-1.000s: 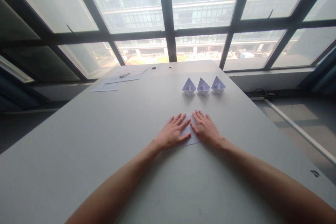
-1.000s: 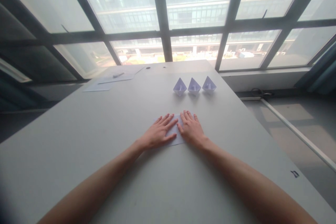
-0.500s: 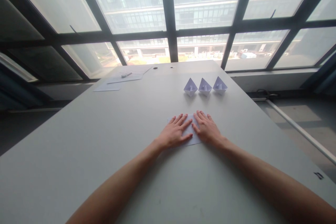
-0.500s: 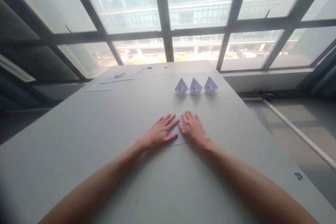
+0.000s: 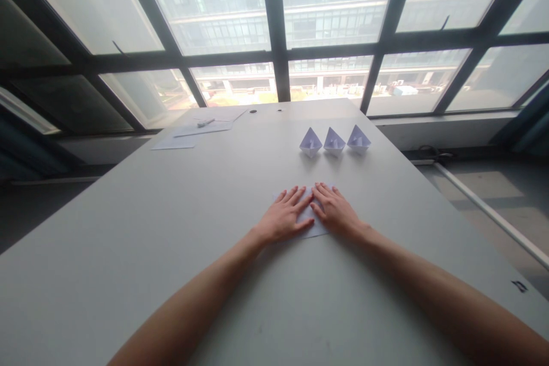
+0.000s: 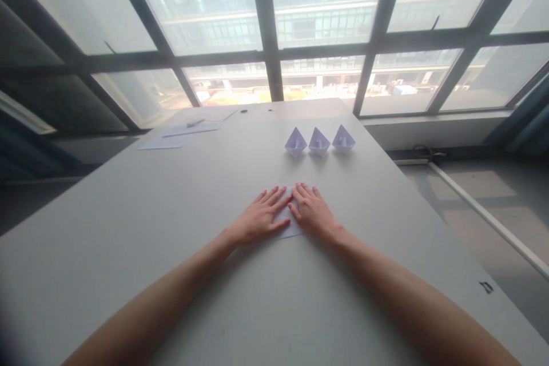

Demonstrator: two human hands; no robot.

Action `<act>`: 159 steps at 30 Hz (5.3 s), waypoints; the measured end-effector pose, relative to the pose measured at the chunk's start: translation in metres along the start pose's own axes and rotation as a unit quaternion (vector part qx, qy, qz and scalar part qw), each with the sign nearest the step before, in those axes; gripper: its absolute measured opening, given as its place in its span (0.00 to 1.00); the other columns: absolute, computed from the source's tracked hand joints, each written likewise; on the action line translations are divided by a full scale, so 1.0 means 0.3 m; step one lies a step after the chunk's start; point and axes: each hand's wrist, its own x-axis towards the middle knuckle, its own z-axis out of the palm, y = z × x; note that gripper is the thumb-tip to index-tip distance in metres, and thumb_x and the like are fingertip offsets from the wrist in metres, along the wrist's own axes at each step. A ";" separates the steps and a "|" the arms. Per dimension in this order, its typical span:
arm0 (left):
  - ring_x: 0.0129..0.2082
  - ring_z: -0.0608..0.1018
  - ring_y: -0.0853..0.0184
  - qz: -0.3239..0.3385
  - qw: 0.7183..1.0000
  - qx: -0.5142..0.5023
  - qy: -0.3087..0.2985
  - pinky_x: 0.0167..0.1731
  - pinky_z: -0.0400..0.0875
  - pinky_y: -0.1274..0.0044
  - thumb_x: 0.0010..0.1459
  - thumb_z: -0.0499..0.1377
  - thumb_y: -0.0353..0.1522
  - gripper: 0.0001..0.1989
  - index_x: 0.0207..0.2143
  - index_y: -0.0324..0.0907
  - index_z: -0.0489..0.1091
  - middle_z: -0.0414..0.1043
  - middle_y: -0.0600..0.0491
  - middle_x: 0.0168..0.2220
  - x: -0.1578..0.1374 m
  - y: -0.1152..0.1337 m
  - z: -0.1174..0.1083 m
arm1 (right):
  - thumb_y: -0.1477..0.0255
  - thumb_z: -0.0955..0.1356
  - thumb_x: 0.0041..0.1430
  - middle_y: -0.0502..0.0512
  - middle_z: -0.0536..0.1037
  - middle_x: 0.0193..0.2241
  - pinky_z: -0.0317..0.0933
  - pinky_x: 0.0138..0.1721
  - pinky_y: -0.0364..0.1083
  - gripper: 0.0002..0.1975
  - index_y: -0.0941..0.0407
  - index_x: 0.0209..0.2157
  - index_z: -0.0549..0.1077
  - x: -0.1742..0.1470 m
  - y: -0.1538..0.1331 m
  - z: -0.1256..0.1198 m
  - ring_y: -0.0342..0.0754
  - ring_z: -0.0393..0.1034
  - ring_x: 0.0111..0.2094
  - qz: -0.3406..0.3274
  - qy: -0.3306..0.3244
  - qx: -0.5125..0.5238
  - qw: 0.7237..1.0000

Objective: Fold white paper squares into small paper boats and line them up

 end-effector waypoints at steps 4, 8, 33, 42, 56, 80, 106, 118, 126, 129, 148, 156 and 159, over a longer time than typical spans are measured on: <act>0.71 0.45 0.57 -0.002 1.000 -0.003 -0.001 0.66 0.41 0.63 0.66 0.43 0.54 0.36 0.70 0.51 0.43 0.38 0.51 0.72 0.000 0.001 -0.001 | 0.64 0.57 0.68 0.63 0.56 0.67 0.39 0.67 0.55 0.28 0.61 0.65 0.59 0.002 0.006 0.004 0.52 0.47 0.68 0.002 -0.008 0.004 1.000; 0.71 0.45 0.57 0.000 1.000 -0.004 0.000 0.66 0.41 0.63 0.66 0.43 0.55 0.36 0.70 0.52 0.43 0.38 0.52 0.72 0.000 0.001 -0.002 | 0.65 0.57 0.68 0.63 0.57 0.67 0.39 0.67 0.54 0.28 0.61 0.65 0.59 0.002 0.008 0.004 0.52 0.47 0.68 0.004 -0.006 0.006 1.000; 0.71 0.44 0.58 -0.004 1.000 0.005 -0.007 0.67 0.40 0.63 0.66 0.43 0.54 0.36 0.70 0.51 0.42 0.37 0.52 0.72 0.001 0.004 -0.005 | 0.65 0.59 0.68 0.64 0.57 0.66 0.39 0.67 0.55 0.27 0.62 0.65 0.60 0.003 0.010 0.007 0.53 0.48 0.68 0.003 0.000 0.015 1.000; 0.71 0.45 0.57 -0.003 1.000 0.005 -0.005 0.66 0.40 0.63 0.66 0.42 0.55 0.36 0.70 0.51 0.42 0.38 0.51 0.72 0.001 0.000 -0.001 | 0.65 0.59 0.68 0.64 0.57 0.66 0.39 0.67 0.55 0.27 0.61 0.65 0.60 0.003 0.012 0.011 0.53 0.48 0.68 0.004 0.001 0.017 1.000; 0.71 0.45 0.57 -0.001 1.000 0.006 0.000 0.66 0.41 0.63 0.66 0.42 0.55 0.36 0.70 0.51 0.42 0.38 0.51 0.72 0.001 -0.002 0.003 | 0.65 0.59 0.67 0.63 0.58 0.66 0.40 0.67 0.55 0.27 0.62 0.65 0.60 0.005 0.011 0.008 0.53 0.48 0.68 0.004 0.002 0.015 1.000; 0.71 0.45 0.57 -0.002 1.000 0.003 -0.003 0.66 0.40 0.63 0.66 0.42 0.55 0.36 0.70 0.51 0.42 0.38 0.51 0.72 0.002 -0.003 0.004 | 0.65 0.59 0.67 0.62 0.57 0.66 0.39 0.67 0.54 0.27 0.61 0.65 0.60 0.004 0.011 0.009 0.52 0.48 0.68 0.006 -0.002 0.014 1.000; 0.71 0.44 0.58 -0.006 1.000 0.007 -0.008 0.67 0.40 0.64 0.66 0.42 0.55 0.37 0.71 0.50 0.40 0.37 0.51 0.72 0.000 0.001 -0.002 | 0.64 0.58 0.68 0.63 0.55 0.67 0.37 0.68 0.55 0.28 0.60 0.66 0.58 0.005 0.011 0.012 0.52 0.45 0.69 0.006 -0.009 0.010 1.000; 0.71 0.42 0.59 -0.018 1.000 0.016 -0.005 0.67 0.38 0.66 0.64 0.38 0.57 0.43 0.70 0.37 0.41 0.37 0.45 0.71 0.003 -0.004 0.013 | 0.58 0.55 0.68 0.64 0.49 0.69 0.34 0.68 0.57 0.34 0.64 0.68 0.51 0.004 0.017 0.030 0.53 0.40 0.70 0.057 -0.020 -0.027 0.998; 0.71 0.42 0.59 -0.020 1.000 0.015 0.001 0.67 0.38 0.67 0.64 0.39 0.57 0.43 0.70 0.37 0.41 0.37 0.44 0.71 0.000 -0.007 0.019 | 0.59 0.56 0.68 0.64 0.50 0.69 0.35 0.67 0.56 0.33 0.64 0.68 0.52 0.002 0.018 0.034 0.53 0.41 0.69 0.067 -0.014 -0.022 0.997; 0.71 0.42 0.60 -0.021 1.000 0.015 0.000 0.67 0.38 0.67 0.64 0.38 0.57 0.44 0.70 0.36 0.41 0.37 0.43 0.71 -0.001 -0.008 0.018 | 0.60 0.56 0.68 0.64 0.50 0.68 0.35 0.68 0.56 0.33 0.65 0.67 0.53 0.002 0.017 0.035 0.53 0.42 0.69 0.065 -0.010 -0.018 0.998; 0.71 0.42 0.59 -0.027 0.999 0.018 -0.007 0.67 0.37 0.68 0.64 0.37 0.58 0.45 0.70 0.36 0.41 0.36 0.44 0.71 0.002 -0.004 0.014 | 0.60 0.55 0.68 0.63 0.50 0.69 0.34 0.67 0.54 0.32 0.64 0.67 0.53 0.002 0.015 0.029 0.53 0.41 0.69 0.068 -0.016 -0.019 0.997; 0.71 0.42 0.60 -0.026 0.999 0.019 -0.006 0.67 0.37 0.68 0.64 0.37 0.58 0.45 0.70 0.35 0.41 0.36 0.43 0.71 0.002 -0.003 0.014 | 0.61 0.56 0.68 0.62 0.51 0.69 0.34 0.67 0.54 0.32 0.64 0.67 0.53 0.002 0.015 0.028 0.52 0.41 0.69 0.068 -0.014 -0.020 0.997; 0.71 0.42 0.60 -0.027 0.999 0.019 -0.005 0.67 0.37 0.68 0.64 0.37 0.58 0.44 0.70 0.36 0.41 0.36 0.44 0.71 0.002 -0.004 0.015 | 0.61 0.56 0.68 0.62 0.51 0.69 0.35 0.67 0.54 0.32 0.64 0.67 0.53 0.003 0.014 0.028 0.52 0.42 0.69 0.068 -0.013 -0.021 0.997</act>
